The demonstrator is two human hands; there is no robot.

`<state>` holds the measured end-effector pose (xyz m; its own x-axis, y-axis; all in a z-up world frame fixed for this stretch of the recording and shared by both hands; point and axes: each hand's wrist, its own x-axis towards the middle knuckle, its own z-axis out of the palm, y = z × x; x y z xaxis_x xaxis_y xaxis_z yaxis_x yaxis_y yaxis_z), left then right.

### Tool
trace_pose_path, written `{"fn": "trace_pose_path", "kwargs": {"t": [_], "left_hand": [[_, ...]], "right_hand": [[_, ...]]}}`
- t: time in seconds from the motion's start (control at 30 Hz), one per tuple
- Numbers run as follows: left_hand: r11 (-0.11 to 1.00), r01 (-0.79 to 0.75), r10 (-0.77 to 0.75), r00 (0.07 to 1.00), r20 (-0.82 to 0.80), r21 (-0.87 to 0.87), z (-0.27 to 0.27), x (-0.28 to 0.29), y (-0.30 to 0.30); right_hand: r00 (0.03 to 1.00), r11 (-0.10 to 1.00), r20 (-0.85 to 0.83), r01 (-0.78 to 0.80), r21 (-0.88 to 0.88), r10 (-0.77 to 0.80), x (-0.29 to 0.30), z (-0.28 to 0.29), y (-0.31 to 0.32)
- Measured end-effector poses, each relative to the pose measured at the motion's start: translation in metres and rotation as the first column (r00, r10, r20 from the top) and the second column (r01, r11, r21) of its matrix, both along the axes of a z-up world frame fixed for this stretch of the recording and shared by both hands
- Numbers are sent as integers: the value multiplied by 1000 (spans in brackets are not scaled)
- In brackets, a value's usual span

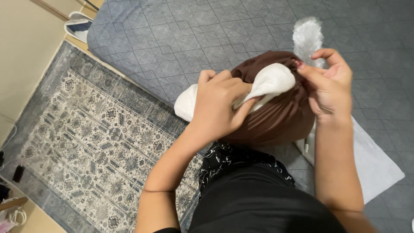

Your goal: The person dusts a brown pillowcase with a duster, removes the pillow from the case, and then dusts the exposed white pillow. The person places the pillow on a nearby surface and returns to the bed to handle another pillow.

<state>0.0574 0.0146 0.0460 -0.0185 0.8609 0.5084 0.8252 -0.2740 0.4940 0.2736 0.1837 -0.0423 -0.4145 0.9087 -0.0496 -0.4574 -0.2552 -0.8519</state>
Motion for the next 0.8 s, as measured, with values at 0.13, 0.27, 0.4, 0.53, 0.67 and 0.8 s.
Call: {"fn": "trace_pose_path", "kwargs": {"t": [0.13,0.27,0.4,0.53,0.67,0.8], "left_hand": [[996,-3,12,994,-112,84,28,3,-16],[967,98,-9,935,-354,234,22,-14,-13],[960,128,-5,896,-444,247,-45,-31,-4],[996,39,-15,951,-310,74,-147,-26,-21],[957,-238,257,960,-108,165,-227,-10,-64],[400,-906,865,324,382,-138,-466,-39,-74]], "right_hand": [[1000,997,-27,18,80,-16,17,30,-12],[986,928,58,127,349,-157,24,43,-42],[962,825,168,88,559,-217,17,-14,-64],[964,990,231,116,84,-133,13,-134,-94],[963,994,268,0,-112,30,8,-179,-119],[946,989,297,-97,-115,128,4,-194,-130]]}}
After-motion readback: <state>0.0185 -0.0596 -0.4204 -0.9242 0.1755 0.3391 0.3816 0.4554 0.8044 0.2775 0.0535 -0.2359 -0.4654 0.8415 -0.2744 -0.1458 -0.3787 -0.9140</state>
